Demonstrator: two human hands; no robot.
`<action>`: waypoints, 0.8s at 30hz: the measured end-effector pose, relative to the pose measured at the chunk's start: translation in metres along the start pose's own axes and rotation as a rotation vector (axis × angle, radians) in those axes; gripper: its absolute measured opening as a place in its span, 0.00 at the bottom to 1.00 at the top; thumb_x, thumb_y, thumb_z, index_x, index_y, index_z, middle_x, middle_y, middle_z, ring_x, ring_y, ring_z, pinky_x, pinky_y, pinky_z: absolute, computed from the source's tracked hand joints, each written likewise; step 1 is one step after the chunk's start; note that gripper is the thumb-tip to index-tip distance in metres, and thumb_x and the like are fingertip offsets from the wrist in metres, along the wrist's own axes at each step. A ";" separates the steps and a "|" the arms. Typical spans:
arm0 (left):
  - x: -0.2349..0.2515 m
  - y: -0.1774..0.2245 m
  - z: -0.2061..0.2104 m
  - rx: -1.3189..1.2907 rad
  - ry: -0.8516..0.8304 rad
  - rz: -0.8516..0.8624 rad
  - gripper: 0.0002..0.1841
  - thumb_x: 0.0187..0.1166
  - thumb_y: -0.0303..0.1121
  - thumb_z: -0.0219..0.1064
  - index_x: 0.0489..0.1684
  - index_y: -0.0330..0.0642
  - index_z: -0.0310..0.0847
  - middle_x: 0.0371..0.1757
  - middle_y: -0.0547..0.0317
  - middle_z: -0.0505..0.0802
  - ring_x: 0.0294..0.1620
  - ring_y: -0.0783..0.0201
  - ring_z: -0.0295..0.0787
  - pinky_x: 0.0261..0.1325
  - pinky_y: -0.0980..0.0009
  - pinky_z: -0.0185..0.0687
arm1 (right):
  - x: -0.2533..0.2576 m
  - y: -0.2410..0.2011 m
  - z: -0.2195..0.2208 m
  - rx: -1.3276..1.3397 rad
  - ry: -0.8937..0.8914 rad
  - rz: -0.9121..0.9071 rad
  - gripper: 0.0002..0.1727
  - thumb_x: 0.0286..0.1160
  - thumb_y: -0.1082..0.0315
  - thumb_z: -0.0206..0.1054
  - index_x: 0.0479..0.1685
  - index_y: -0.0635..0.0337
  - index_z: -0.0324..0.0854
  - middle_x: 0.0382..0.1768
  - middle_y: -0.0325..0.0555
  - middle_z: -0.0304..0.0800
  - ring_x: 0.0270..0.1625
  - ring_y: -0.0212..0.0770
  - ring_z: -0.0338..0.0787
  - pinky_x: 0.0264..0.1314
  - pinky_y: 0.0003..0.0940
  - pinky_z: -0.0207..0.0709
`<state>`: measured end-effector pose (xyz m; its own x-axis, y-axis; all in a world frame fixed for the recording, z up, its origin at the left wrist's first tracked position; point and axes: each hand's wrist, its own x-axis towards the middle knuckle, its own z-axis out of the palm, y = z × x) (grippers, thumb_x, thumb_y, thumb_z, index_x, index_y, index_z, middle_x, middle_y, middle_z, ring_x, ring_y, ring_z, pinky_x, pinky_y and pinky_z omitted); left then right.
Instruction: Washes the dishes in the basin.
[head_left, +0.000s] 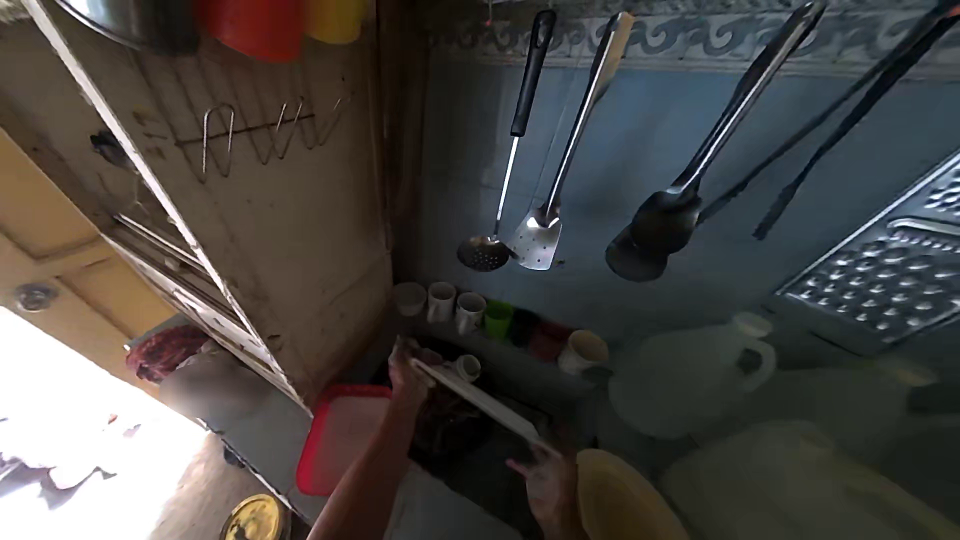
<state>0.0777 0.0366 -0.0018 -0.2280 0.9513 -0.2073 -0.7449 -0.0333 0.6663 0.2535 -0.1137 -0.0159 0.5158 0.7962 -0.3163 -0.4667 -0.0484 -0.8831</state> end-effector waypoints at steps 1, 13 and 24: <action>0.004 0.007 -0.004 -0.155 -0.122 -0.065 0.29 0.96 0.48 0.32 0.24 0.49 0.72 0.13 0.68 0.81 0.13 0.73 0.81 0.22 0.77 0.82 | 0.001 -0.003 -0.006 0.083 -0.060 0.088 0.23 0.94 0.56 0.39 0.73 0.59 0.68 0.59 0.55 0.84 0.55 0.52 0.89 0.45 0.57 0.85; -0.092 -0.040 -0.011 1.512 -0.707 0.316 0.23 0.90 0.36 0.57 0.76 0.28 0.77 0.82 0.30 0.76 0.87 0.34 0.64 0.91 0.45 0.53 | 0.001 0.004 -0.001 0.268 -0.212 0.122 0.19 0.96 0.56 0.42 0.70 0.54 0.69 0.50 0.42 0.91 0.50 0.35 0.94 0.49 0.36 0.91; -0.031 -0.055 -0.004 1.586 -0.379 0.401 0.26 0.93 0.37 0.45 0.86 0.35 0.67 0.89 0.42 0.69 0.93 0.46 0.57 0.95 0.53 0.46 | -0.026 0.014 -0.001 0.171 -0.326 0.261 0.22 0.96 0.56 0.40 0.77 0.56 0.66 0.57 0.48 0.90 0.56 0.39 0.93 0.54 0.39 0.90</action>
<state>0.1227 0.0080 -0.0350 0.0962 0.9827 0.1582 0.6979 -0.1799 0.6932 0.2343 -0.1357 -0.0206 0.1248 0.9202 -0.3710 -0.6774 -0.1941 -0.7095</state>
